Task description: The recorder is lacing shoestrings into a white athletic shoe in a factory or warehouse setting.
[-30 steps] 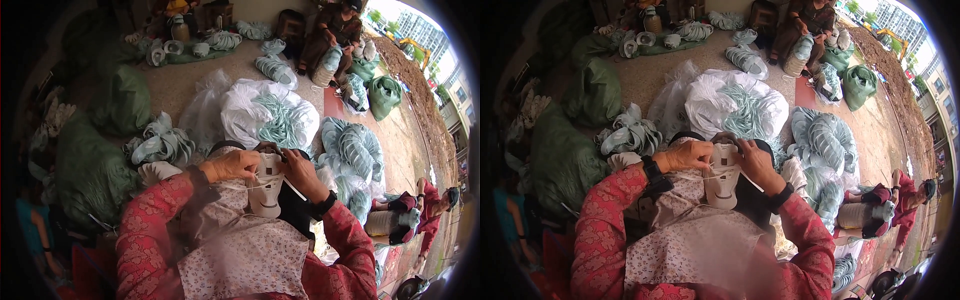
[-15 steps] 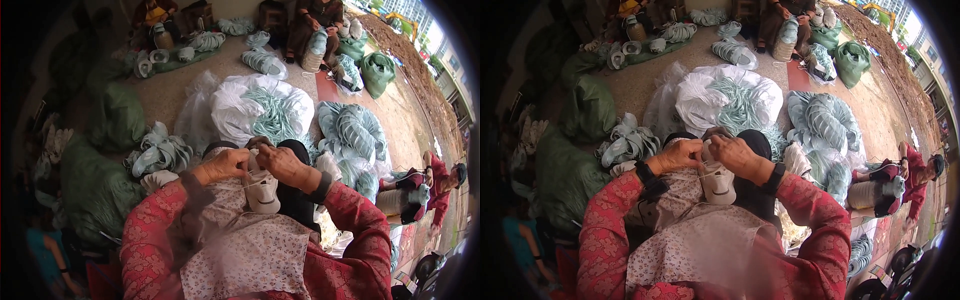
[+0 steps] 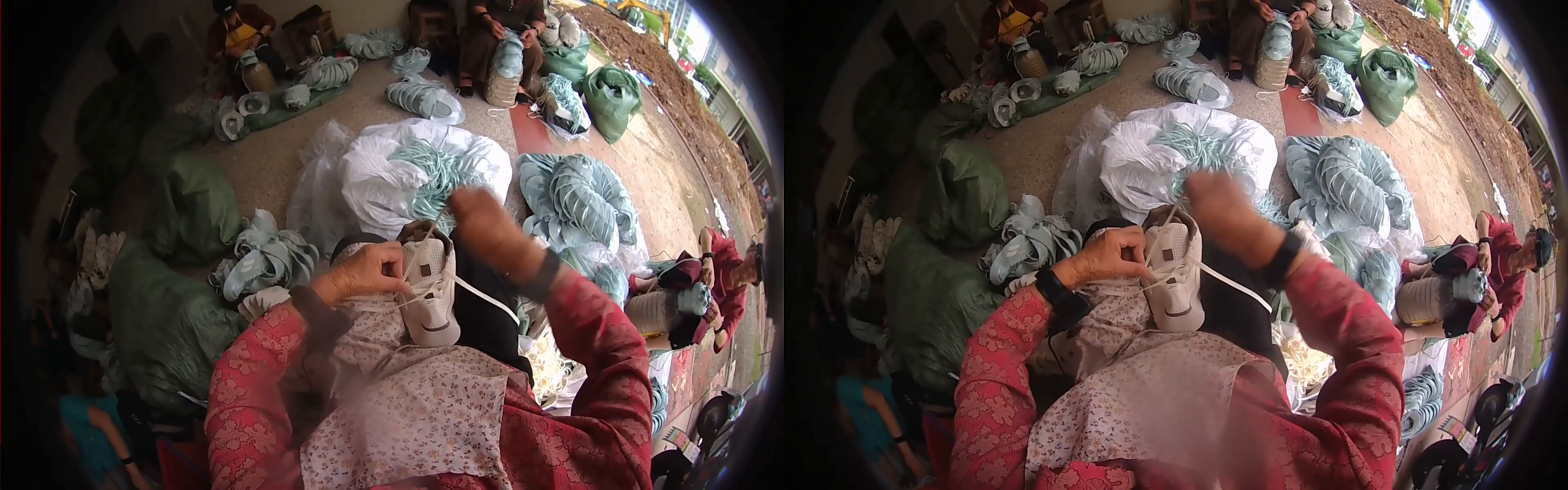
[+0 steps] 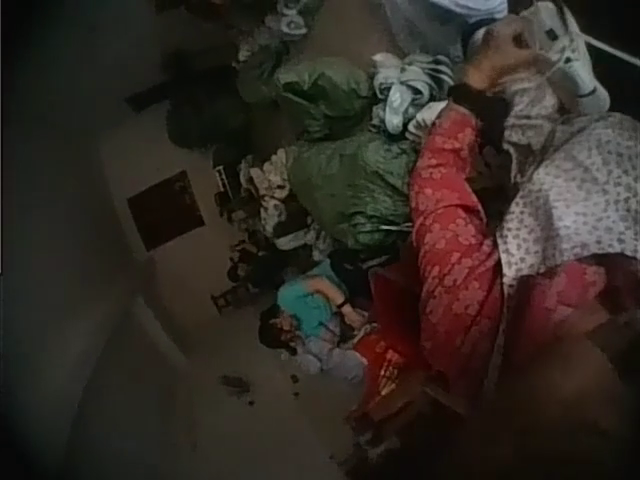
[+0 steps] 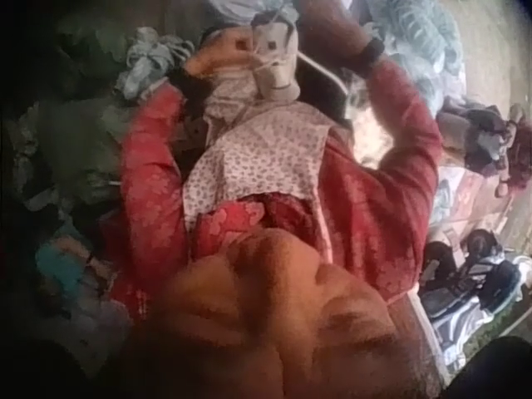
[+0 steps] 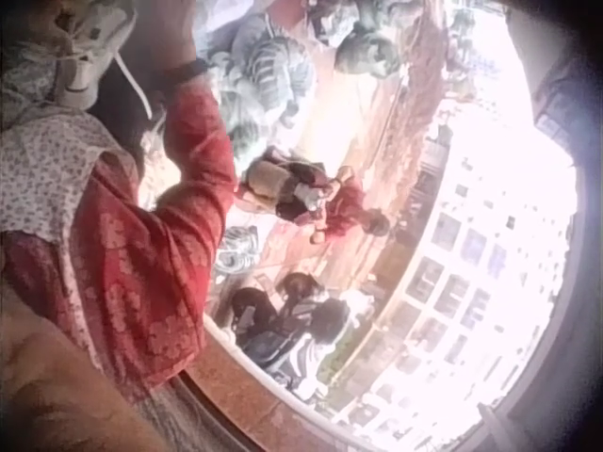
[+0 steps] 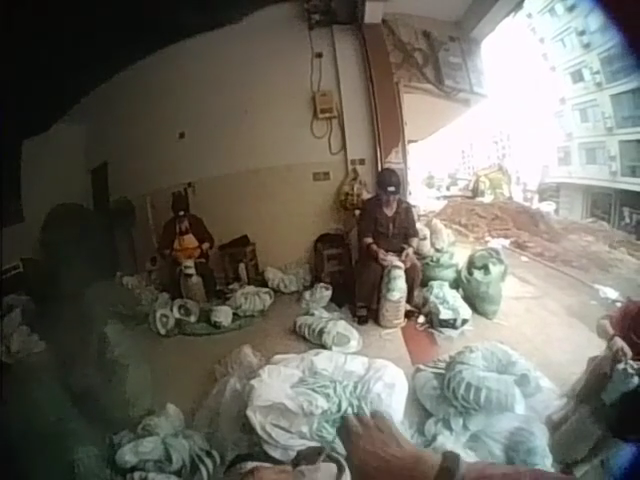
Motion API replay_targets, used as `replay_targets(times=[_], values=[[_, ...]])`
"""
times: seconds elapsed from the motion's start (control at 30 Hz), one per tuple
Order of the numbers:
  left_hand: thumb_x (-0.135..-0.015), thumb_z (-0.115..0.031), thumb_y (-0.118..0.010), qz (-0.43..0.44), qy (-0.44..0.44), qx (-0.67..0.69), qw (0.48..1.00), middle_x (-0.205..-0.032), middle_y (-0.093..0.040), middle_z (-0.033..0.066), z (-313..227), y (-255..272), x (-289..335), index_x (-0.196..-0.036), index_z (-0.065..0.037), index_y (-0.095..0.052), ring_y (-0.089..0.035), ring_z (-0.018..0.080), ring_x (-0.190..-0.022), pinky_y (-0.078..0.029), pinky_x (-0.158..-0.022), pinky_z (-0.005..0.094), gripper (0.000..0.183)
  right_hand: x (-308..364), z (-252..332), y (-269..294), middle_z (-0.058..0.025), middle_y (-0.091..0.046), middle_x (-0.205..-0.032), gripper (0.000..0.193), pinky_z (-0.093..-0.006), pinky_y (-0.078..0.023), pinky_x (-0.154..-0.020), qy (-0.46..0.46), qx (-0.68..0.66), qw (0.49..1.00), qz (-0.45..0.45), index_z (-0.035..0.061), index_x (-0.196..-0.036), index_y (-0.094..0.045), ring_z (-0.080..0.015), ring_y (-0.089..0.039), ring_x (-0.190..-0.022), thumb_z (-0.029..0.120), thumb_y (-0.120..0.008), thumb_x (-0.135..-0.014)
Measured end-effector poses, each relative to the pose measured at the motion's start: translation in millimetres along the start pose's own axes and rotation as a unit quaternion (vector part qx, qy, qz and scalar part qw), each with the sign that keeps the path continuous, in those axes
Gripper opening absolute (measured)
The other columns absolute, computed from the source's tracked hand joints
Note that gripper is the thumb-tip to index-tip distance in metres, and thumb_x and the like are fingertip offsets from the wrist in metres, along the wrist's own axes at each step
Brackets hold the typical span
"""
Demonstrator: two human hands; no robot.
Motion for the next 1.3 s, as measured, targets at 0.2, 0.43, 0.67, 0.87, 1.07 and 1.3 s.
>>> replay_targets(times=[0.2, 0.43, 0.67, 0.87, 1.07, 1.3], values=[[-0.068, -0.027, -0.086, -0.009, 0.054, -0.034, 0.998, -0.084, -0.053, 0.0003, -23.3, -15.8, -3.9, -0.08, -0.009, -0.065, -0.052, 0.012, -0.074, -0.044, -0.065, 0.0246, 0.031, 29.5, -42.2, -13.4, -0.0143, -0.06, -0.124, 0.031, -0.0346, -0.054, -0.068, -0.164, -0.661, 0.726, 0.097, 0.0005, -0.106, -0.059, -0.0248, -0.067, -0.089, 0.028, -0.049, -0.097], [-0.065, -0.027, -0.08, -0.067, 0.095, -0.164, 0.98, -0.09, -0.056, 0.0042, -21.3, -24.3, 1.2, -0.076, -0.012, -0.067, -0.05, 0.0255, -0.096, -0.043, -0.085, 0.0335, 0.022, 10.5, -7.4, -26.9, -0.0177, -0.061, -0.12, 0.025, -0.0432, -0.047, -0.096, -0.145, -0.93, 0.337, -0.013, 0.0052, -0.087, -0.058, -0.0305, -0.061, -0.105, 0.025, -0.044, -0.095], [-0.072, -0.011, -0.076, 0.08, 0.203, 0.095, 0.971, -0.089, -0.054, 0.0023, 3.8, -21.8, -3.1, -0.079, -0.001, -0.068, -0.053, 0.0118, -0.078, -0.043, -0.071, 0.0248, 0.014, 69.7, -134.8, -18.3, -0.0123, -0.057, -0.074, 0.013, -0.0471, -0.049, -0.087, -0.272, -0.866, 0.32, -0.271, 0.0, -0.083, -0.051, -0.0251, -0.057, -0.072, 0.011, -0.045, -0.087], [-0.075, -0.012, -0.077, 0.145, 0.246, 0.14, 0.948, -0.093, -0.054, 0.0007, 14.9, -21.3, -6.3, -0.086, 0.0, -0.071, -0.053, 0.0112, -0.082, -0.041, -0.073, 0.0233, 0.017, 214.4, -286.5, 18.3, -0.0094, -0.046, -0.068, 0.011, -0.0449, -0.049, -0.082, -0.295, -0.805, 0.221, -0.465, -0.0014, -0.078, -0.044, -0.0234, -0.049, -0.062, 0.007, -0.043, -0.085], [-0.073, -0.012, -0.081, 0.145, 0.221, 0.157, 0.952, -0.099, -0.053, -0.0015, -5.3, -27.8, -7.8, -0.1, -0.004, -0.069, -0.05, 0.0083, -0.08, -0.041, -0.072, 0.0221, 0.031, 298.2, -324.0, 30.9, -0.0055, -0.036, -0.065, 0.007, -0.0362, -0.041, -0.061, -0.317, -0.804, 0.099, -0.493, 0.0041, -0.077, -0.039, -0.0177, -0.037, -0.056, 0.008, -0.041, -0.082], [-0.073, -0.015, -0.081, 0.06, 0.191, 0.127, 0.971, -0.098, -0.053, -0.0027, 8.0, -17.9, -6.1, -0.109, -0.008, -0.064, -0.046, 0.0064, -0.076, -0.04, -0.066, 0.0223, 0.041, 275.9, -304.3, 73.3, -0.0057, -0.037, -0.065, 0.007, -0.0356, -0.04, -0.067, -0.233, -0.85, 0.17, -0.44, 0.0051, -0.077, -0.041, -0.0173, -0.037, -0.057, 0.011, -0.045, -0.08]])
Point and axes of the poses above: each hand's wrist, its own x-axis away from the middle knuckle, its own y-axis out of the back of the hand, z = x × y, the point moved 10 cm from there along -x, towards the middle knuckle
